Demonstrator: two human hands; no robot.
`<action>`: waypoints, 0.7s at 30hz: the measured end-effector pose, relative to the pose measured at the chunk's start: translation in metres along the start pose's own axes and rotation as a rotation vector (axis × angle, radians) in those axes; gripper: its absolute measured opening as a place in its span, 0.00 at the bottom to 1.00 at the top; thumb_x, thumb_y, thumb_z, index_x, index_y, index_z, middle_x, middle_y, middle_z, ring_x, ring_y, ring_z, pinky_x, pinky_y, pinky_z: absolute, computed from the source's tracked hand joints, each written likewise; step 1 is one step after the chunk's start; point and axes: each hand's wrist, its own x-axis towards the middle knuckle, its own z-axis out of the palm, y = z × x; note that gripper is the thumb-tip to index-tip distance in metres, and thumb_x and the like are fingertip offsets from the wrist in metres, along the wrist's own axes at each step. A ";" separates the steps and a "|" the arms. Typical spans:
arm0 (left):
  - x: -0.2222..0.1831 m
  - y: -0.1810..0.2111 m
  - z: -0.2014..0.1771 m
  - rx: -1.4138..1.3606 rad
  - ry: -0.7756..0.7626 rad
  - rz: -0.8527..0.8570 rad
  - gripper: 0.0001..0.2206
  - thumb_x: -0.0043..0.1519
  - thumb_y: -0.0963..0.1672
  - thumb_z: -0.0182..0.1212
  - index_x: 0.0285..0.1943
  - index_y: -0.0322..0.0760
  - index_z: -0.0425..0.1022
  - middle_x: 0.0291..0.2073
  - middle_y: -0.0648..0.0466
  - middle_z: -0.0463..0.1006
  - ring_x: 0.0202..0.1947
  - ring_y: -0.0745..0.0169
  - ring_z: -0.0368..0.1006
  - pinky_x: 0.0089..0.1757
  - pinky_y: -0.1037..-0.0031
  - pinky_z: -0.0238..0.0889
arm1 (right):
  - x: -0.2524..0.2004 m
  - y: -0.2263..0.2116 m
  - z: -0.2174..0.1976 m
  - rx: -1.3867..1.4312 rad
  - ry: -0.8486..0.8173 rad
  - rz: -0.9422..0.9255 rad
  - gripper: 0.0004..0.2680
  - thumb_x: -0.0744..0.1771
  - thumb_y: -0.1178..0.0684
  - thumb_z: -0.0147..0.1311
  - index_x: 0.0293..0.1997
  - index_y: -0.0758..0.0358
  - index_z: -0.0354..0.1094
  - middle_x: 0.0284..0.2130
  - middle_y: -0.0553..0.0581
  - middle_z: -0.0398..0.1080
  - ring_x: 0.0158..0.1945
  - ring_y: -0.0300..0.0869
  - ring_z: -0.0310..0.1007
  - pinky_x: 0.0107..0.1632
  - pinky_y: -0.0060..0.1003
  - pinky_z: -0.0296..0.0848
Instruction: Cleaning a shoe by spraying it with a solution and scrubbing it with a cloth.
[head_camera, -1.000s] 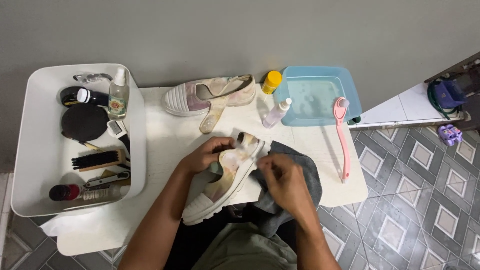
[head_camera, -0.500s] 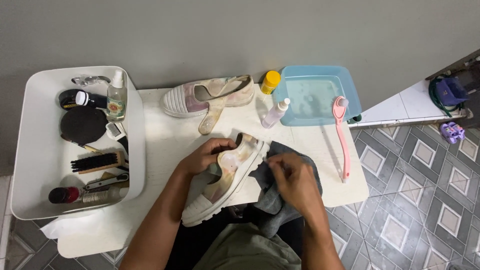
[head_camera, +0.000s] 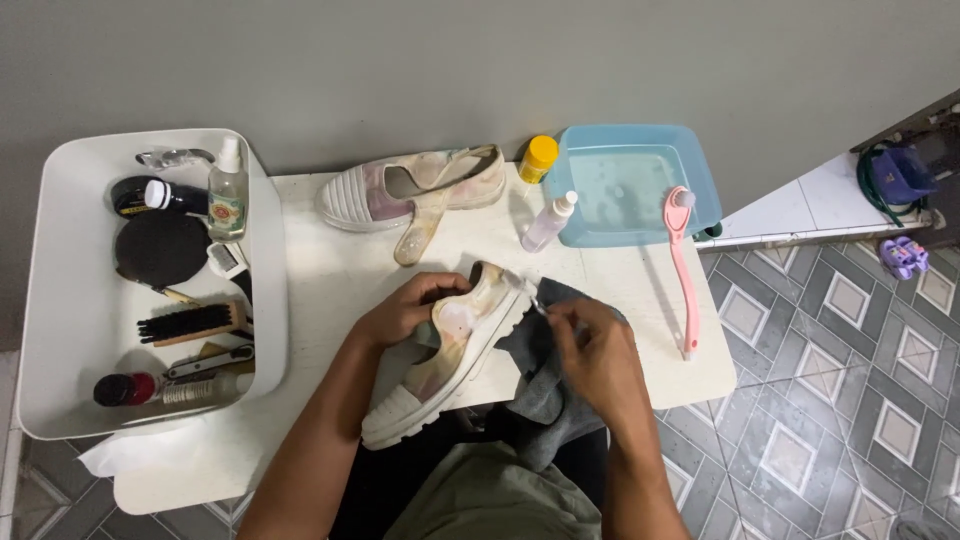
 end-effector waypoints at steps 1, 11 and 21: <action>-0.001 0.000 -0.002 0.001 0.003 0.000 0.15 0.60 0.48 0.61 0.48 0.31 0.75 0.36 0.50 0.81 0.37 0.62 0.73 0.42 0.72 0.64 | -0.004 -0.011 -0.003 0.001 -0.002 -0.002 0.04 0.65 0.58 0.57 0.38 0.61 0.78 0.24 0.61 0.75 0.20 0.49 0.72 0.25 0.41 0.70; -0.005 -0.006 -0.005 0.000 0.019 -0.009 0.18 0.60 0.49 0.62 0.49 0.30 0.75 0.37 0.49 0.81 0.38 0.61 0.73 0.43 0.71 0.64 | -0.011 -0.022 -0.006 0.096 -0.099 -0.014 0.04 0.64 0.58 0.60 0.35 0.58 0.81 0.22 0.59 0.76 0.21 0.46 0.72 0.26 0.42 0.71; 0.000 0.002 0.006 -0.018 0.005 -0.013 0.19 0.60 0.50 0.62 0.50 0.30 0.75 0.38 0.49 0.81 0.39 0.60 0.73 0.44 0.70 0.65 | -0.013 -0.025 -0.010 0.153 -0.125 0.033 0.05 0.64 0.58 0.59 0.36 0.58 0.82 0.22 0.59 0.76 0.21 0.45 0.72 0.27 0.40 0.72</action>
